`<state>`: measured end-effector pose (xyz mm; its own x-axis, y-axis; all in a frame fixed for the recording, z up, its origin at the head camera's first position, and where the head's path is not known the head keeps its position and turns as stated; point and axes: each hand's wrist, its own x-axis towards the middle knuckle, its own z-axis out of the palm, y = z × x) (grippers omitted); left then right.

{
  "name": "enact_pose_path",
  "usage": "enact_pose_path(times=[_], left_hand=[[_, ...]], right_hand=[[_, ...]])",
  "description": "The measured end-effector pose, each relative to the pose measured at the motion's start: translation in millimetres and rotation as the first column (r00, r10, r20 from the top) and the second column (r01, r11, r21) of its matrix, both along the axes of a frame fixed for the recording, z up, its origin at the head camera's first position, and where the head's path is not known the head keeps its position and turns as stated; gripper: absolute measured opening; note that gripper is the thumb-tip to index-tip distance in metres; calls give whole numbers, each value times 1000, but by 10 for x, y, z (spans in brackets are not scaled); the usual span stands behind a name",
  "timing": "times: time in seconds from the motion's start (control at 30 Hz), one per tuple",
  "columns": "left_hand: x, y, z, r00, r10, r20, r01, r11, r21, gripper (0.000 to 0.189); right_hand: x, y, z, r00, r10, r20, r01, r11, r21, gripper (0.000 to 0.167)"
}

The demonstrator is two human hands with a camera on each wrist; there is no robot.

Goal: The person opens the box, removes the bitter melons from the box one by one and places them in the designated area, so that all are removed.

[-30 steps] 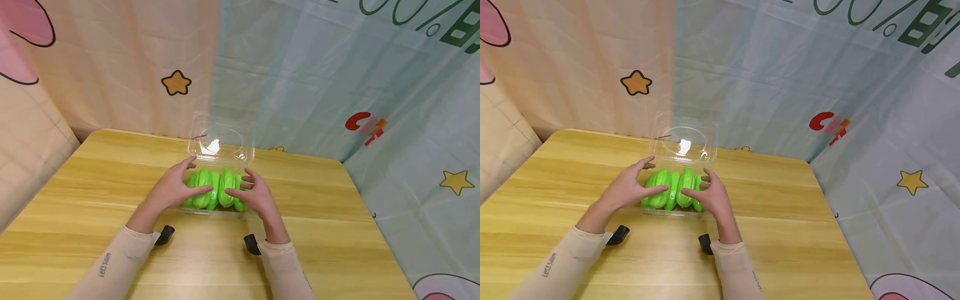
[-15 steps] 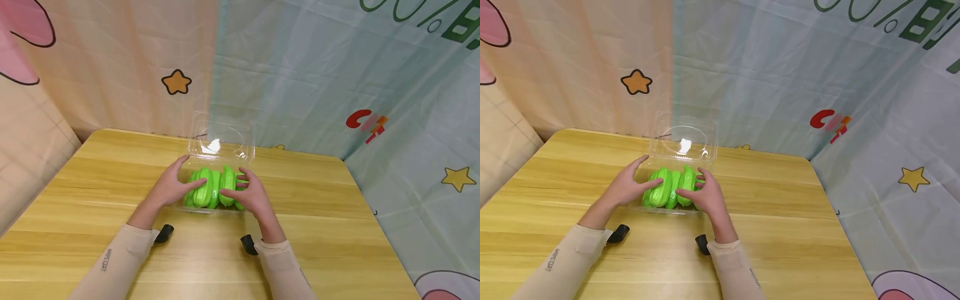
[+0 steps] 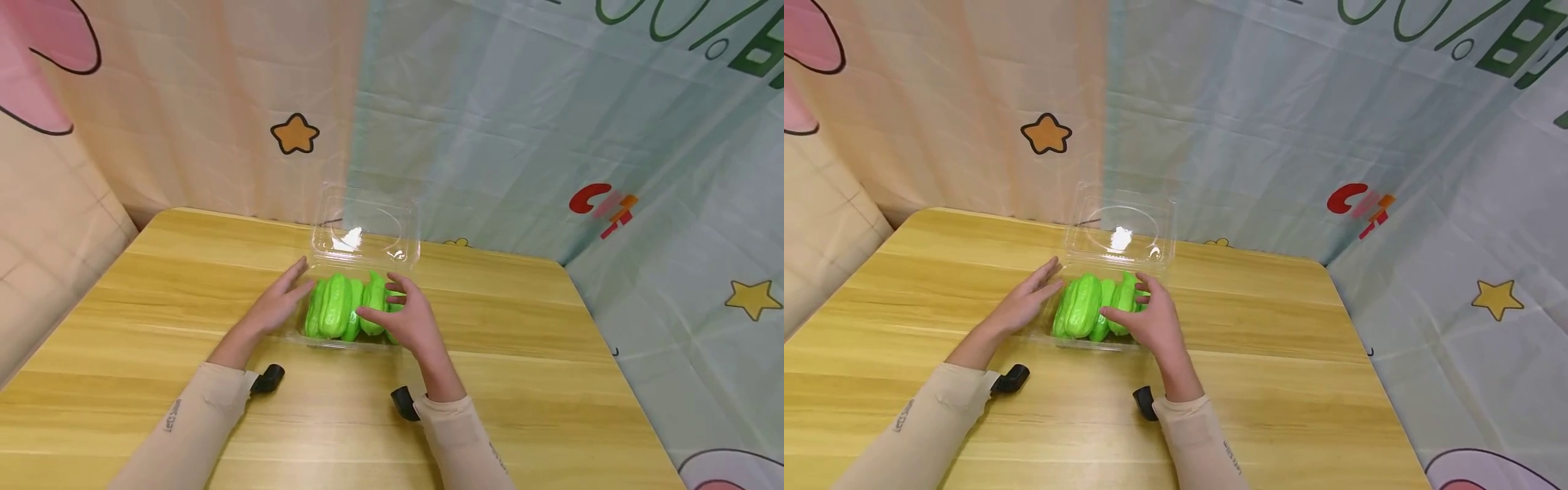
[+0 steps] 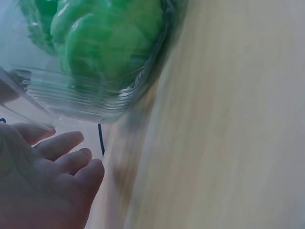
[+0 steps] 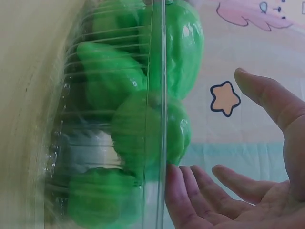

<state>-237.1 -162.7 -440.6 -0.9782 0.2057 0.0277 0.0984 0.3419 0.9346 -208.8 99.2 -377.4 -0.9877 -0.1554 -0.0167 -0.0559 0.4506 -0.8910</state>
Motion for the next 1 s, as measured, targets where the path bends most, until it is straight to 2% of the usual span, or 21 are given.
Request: enact_pose_path(times=[0.2, 0.33, 0.43, 0.57, 0.73, 1.0], left_hand=[[-30, 8, -32, 996, -90, 21, 87, 991, 104, 64], [-39, 22, -23, 993, -117, 26, 113, 987, 113, 63], [-19, -3, -15, 992, -119, 29, 115, 987, 109, 62], [9, -39, -5, 992, -119, 39, 115, 988, 101, 63], [11, -40, 3, 991, -125, 40, 121, 989, 91, 63], [16, -41, -27, 990, -122, 72, 116, 990, 80, 64]], right_hand=[[39, -66, 30, 999, -30, -36, 29, 999, -32, 85], [60, -118, 74, 999, -35, -38, 32, 996, -82, 86], [64, -206, 100, 1000, 3, -16, -5, 997, -76, 89], [64, -331, 121, 997, 62, 34, -62, 998, -10, 97], [53, -446, 132, 993, 90, 70, -97, 991, 97, 106], [43, -597, 67, 993, 98, 67, -110, 972, 209, 103]])
